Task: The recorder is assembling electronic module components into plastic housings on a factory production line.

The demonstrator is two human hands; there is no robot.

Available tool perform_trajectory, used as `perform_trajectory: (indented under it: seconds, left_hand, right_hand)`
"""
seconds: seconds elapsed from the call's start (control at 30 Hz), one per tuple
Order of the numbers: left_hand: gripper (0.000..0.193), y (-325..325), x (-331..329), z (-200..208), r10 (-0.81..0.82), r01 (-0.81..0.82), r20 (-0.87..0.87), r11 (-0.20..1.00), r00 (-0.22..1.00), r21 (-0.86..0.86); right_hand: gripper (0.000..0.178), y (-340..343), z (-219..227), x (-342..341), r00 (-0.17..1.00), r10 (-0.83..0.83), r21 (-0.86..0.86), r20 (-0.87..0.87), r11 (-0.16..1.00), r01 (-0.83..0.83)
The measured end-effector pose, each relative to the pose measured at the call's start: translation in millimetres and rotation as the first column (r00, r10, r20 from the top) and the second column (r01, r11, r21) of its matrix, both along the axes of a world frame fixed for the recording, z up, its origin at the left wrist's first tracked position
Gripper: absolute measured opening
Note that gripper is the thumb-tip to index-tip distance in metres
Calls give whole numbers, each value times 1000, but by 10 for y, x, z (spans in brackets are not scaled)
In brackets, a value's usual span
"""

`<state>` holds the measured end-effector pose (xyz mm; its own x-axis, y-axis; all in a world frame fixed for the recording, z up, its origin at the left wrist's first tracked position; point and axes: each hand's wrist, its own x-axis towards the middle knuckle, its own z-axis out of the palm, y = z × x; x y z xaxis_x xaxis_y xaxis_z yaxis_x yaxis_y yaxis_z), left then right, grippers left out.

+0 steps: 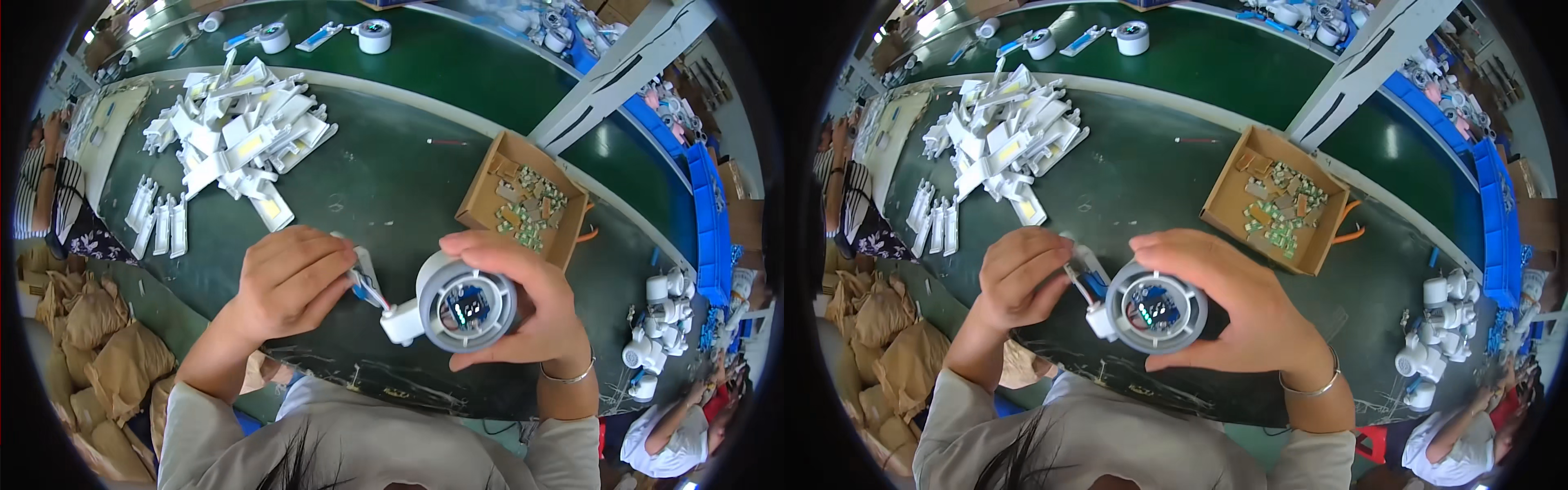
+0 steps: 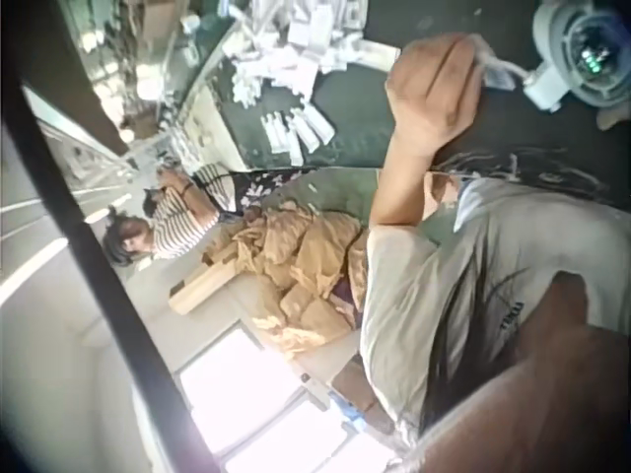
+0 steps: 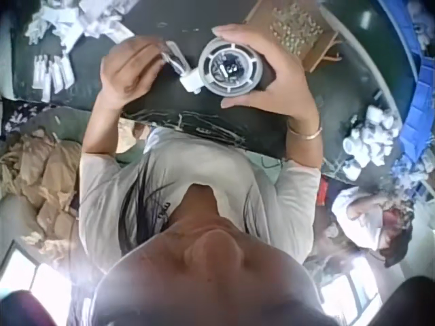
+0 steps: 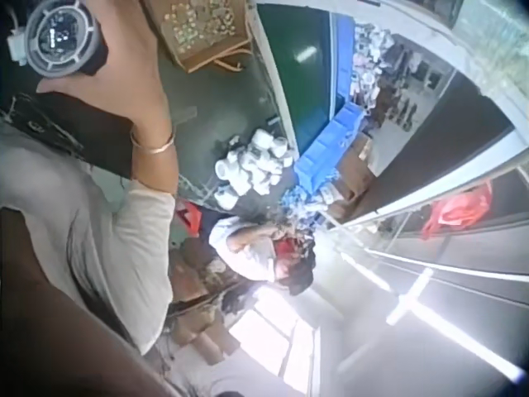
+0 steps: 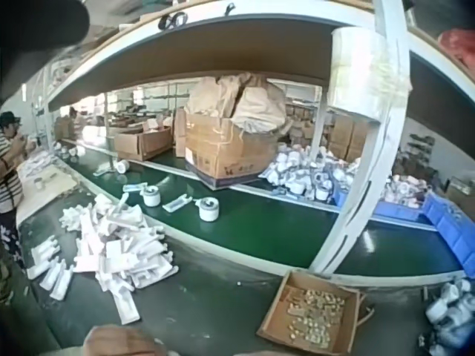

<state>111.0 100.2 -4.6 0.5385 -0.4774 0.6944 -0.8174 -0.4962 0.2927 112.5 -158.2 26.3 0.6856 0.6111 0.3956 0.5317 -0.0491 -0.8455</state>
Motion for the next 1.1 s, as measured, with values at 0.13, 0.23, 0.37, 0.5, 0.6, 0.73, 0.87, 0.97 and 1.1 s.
perform_trajectory:
  seconds: [0.13,0.23,0.37,0.5,0.6,0.73,0.87,0.97,1.1]
  left_hand:
    - [23,-117,366,118,-52,52,44,999,998,15]
    - [12,-335,1001,22,82,-81,-83,997,993,10]
    - [21,-506,2024,-6,318,-258,-259,935,912,242]
    - [35,-390,2571,152,395,-364,-154,910,905,196]
    - [35,267,2312,312,376,-372,-28,924,926,91]
    - [28,873,1228,262,537,-508,-298,843,789,175]
    - [38,1168,529,-182,554,-512,-36,791,832,334]
    - [41,1274,445,-306,604,-571,-95,786,791,237]
    - [40,1306,643,-454,570,-551,-12,799,822,240]
  right_hand:
    - [73,-119,108,298,998,-60,-69,-3,996,60]
    - [72,-218,125,892,930,-306,-133,-204,950,283]
    - [54,-321,-229,2003,858,-457,-53,-234,887,458]
    - [61,-613,-647,2825,499,-845,-287,-195,535,795]
    - [59,-475,-805,2948,314,-949,-287,36,291,913]
    - [39,108,-429,2380,810,-541,-276,227,762,586]
    - [33,999,-407,1588,980,165,-494,112,865,-89]
    - [30,1541,-633,1178,937,135,-608,321,788,95]
    - [35,1885,-948,688,837,102,-514,537,827,229]
